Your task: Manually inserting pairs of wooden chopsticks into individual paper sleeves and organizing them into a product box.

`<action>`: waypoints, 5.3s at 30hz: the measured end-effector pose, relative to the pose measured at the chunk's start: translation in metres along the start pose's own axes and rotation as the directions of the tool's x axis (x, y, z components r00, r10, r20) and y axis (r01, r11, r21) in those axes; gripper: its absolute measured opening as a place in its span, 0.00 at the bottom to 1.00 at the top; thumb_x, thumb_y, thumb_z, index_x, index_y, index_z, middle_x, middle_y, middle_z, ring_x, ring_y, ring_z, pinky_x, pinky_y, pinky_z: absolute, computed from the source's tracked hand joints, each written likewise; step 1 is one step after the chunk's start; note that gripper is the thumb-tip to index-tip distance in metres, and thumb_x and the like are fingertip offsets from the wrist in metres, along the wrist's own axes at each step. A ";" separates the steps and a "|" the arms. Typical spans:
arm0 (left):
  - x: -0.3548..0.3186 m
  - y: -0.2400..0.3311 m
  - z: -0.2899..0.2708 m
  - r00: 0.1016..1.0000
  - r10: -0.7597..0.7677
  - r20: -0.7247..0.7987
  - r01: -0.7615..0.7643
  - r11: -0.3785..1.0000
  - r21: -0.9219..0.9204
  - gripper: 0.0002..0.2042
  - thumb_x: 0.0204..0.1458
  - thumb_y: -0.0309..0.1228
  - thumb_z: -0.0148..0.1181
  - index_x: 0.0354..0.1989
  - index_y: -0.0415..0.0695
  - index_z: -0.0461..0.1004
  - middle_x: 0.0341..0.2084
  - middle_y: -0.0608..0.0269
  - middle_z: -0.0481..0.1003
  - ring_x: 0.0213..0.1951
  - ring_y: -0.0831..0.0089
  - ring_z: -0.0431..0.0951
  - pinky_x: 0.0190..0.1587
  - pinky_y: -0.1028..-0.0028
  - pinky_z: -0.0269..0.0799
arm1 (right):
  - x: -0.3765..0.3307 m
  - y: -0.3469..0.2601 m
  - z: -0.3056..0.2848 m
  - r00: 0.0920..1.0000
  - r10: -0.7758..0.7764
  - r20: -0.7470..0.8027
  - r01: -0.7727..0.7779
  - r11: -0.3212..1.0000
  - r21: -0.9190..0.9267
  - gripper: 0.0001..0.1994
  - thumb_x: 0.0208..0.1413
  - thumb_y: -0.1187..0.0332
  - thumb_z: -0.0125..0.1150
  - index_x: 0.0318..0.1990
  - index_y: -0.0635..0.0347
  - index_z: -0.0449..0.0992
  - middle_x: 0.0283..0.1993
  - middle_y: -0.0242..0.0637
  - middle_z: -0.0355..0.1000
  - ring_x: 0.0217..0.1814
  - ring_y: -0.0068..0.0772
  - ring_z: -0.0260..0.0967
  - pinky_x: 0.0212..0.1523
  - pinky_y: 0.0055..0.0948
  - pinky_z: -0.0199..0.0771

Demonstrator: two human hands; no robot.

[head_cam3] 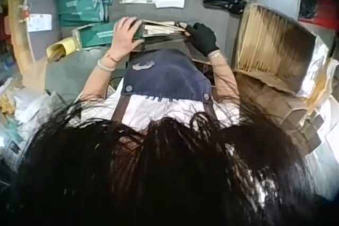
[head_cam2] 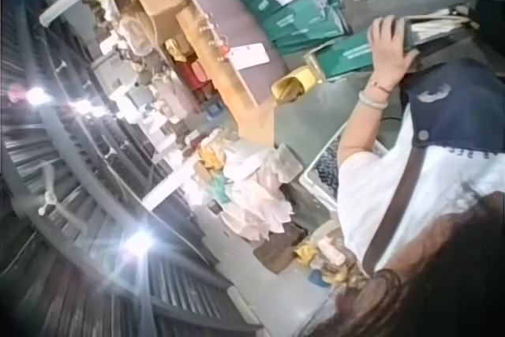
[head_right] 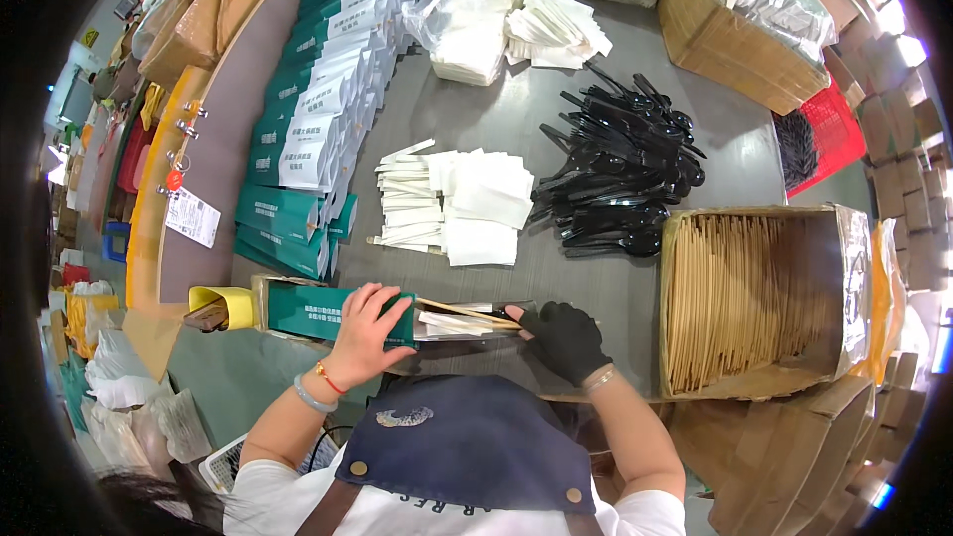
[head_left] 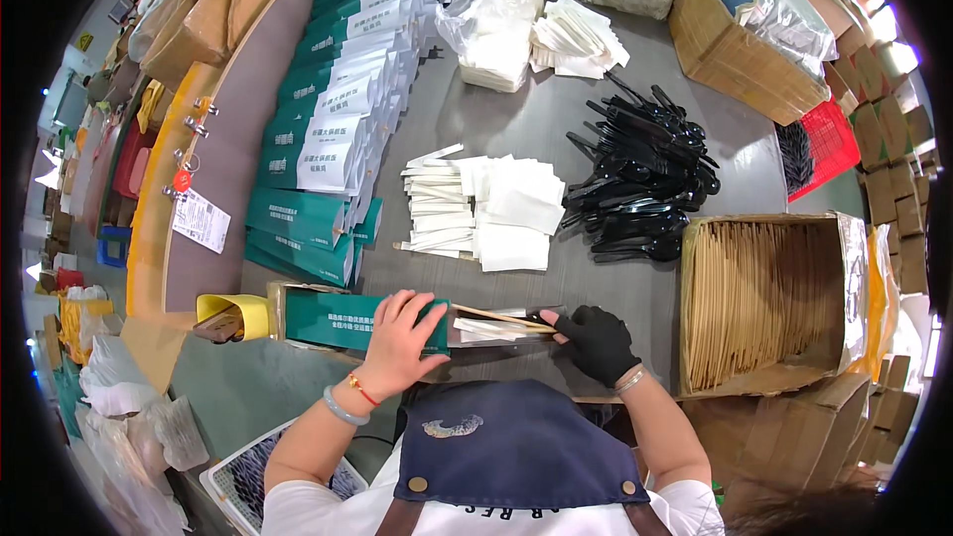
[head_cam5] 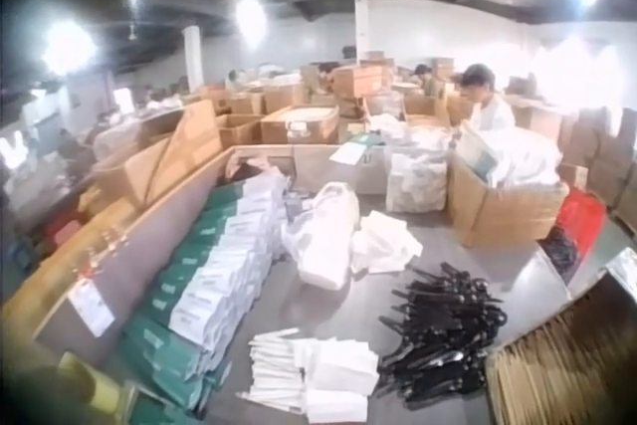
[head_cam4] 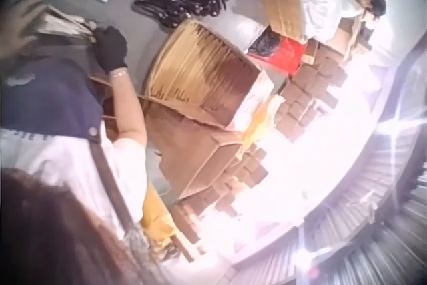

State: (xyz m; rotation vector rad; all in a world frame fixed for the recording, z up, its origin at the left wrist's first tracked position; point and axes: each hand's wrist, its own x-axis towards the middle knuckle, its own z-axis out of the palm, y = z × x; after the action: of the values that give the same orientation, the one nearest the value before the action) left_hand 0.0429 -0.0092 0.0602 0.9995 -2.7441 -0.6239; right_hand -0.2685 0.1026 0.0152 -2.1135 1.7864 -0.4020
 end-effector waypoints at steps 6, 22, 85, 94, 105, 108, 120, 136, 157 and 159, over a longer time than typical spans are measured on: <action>0.003 -0.011 0.005 1.000 0.002 0.020 -0.002 1.000 0.012 0.38 0.32 0.39 0.76 0.56 0.43 0.69 0.56 0.56 0.66 0.59 0.54 0.62 0.64 0.52 0.52 | -0.003 0.005 0.002 0.998 0.058 0.028 -0.056 0.996 -0.066 0.20 0.50 0.64 0.63 0.54 0.37 0.75 0.27 0.32 0.68 0.30 0.36 0.70 0.31 0.37 0.72; 0.003 -0.011 0.008 0.999 -0.020 0.048 0.019 1.000 0.019 0.38 0.34 0.40 0.76 0.57 0.43 0.68 0.57 0.56 0.64 0.60 0.53 0.60 0.65 0.49 0.50 | 0.007 0.010 -0.010 0.994 0.096 -0.055 -0.084 0.979 0.187 0.16 0.49 0.62 0.67 0.48 0.44 0.79 0.31 0.34 0.71 0.30 0.40 0.72 0.31 0.36 0.72; -0.001 -0.018 0.046 0.879 -0.449 -0.156 0.412 0.884 -0.221 0.47 0.33 0.54 0.74 0.61 0.38 0.64 0.62 0.50 0.59 0.66 0.44 0.51 0.66 0.39 0.39 | 0.018 -0.045 -0.044 0.991 0.133 0.009 -0.132 0.990 -0.045 0.30 0.32 0.51 0.75 0.45 0.54 0.74 0.44 0.35 0.72 0.45 0.42 0.69 0.47 0.43 0.63; 0.033 -0.026 0.019 0.932 -0.362 0.010 0.351 0.895 -0.274 0.34 0.41 0.43 0.72 0.56 0.38 0.70 0.58 0.48 0.67 0.63 0.50 0.63 0.65 0.47 0.52 | 0.058 -0.074 0.008 0.992 -0.035 -0.122 0.062 0.972 0.226 0.32 0.37 0.53 0.74 0.52 0.54 0.73 0.51 0.44 0.69 0.54 0.45 0.66 0.55 0.43 0.62; 0.091 -0.093 0.036 0.967 -0.128 -0.220 0.093 0.983 -0.160 0.02 0.45 0.26 0.62 0.25 0.42 0.76 0.25 0.55 0.73 0.33 0.53 0.75 0.36 0.59 0.71 | -0.154 0.136 -0.044 0.256 0.639 -0.726 -0.800 0.561 0.212 0.20 0.53 0.63 0.65 0.50 0.66 0.72 0.49 0.48 0.72 0.52 0.47 0.70 0.53 0.37 0.69; 0.098 -0.093 0.029 0.985 -0.147 -0.092 0.131 0.977 -0.168 0.03 0.44 0.26 0.64 0.25 0.42 0.76 0.23 0.54 0.73 0.31 0.54 0.75 0.35 0.59 0.71 | -0.177 0.150 -0.054 0.262 0.849 -0.459 -0.933 0.344 0.103 0.22 0.53 0.60 0.64 0.50 0.67 0.73 0.51 0.52 0.71 0.56 0.52 0.67 0.57 0.42 0.66; 0.099 -0.081 0.023 0.982 -0.190 -0.003 0.184 0.953 -0.240 0.07 0.41 0.26 0.69 0.29 0.40 0.79 0.25 0.53 0.77 0.27 0.60 0.79 0.33 0.67 0.74 | -0.162 0.131 -0.076 0.144 0.882 -0.449 -0.952 0.248 0.181 0.17 0.63 0.63 0.50 0.49 0.68 0.75 0.47 0.56 0.74 0.49 0.57 0.71 0.51 0.43 0.70; 0.089 -0.061 0.005 0.957 -0.071 -0.280 0.096 0.993 0.075 0.04 0.42 0.27 0.68 0.26 0.42 0.79 0.23 0.57 0.75 0.27 0.59 0.77 0.30 0.65 0.72 | -0.049 0.063 0.028 0.573 0.669 -0.473 -0.319 0.714 0.623 0.03 0.55 0.73 0.53 0.36 0.59 0.68 0.31 0.41 0.67 0.34 0.40 0.68 0.36 0.35 0.67; 0.101 0.017 0.012 0.934 -0.187 0.303 0.311 0.843 -0.440 0.12 0.40 0.33 0.70 0.30 0.39 0.77 0.26 0.55 0.78 0.32 0.54 0.78 0.35 0.62 0.73 | 0.015 0.093 -0.033 0.879 0.378 -0.292 -0.384 0.923 0.039 0.11 0.49 0.65 0.66 0.40 0.51 0.76 0.36 0.37 0.74 0.38 0.45 0.73 0.37 0.41 0.73; 0.083 0.011 0.020 0.970 0.022 0.244 0.044 0.964 -0.263 0.12 0.39 0.33 0.70 0.31 0.43 0.79 0.25 0.59 0.77 0.31 0.57 0.76 0.36 0.63 0.72 | 0.018 0.087 -0.042 0.885 0.397 -0.244 -0.403 0.915 0.028 0.11 0.48 0.65 0.66 0.40 0.51 0.76 0.36 0.36 0.74 0.38 0.45 0.73 0.37 0.41 0.73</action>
State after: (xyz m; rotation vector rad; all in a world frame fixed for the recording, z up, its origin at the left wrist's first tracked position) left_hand -0.0328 -0.0484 0.0475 0.9289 -2.7538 -1.1554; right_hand -0.3609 0.0687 0.0154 -1.6987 2.3134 -0.5474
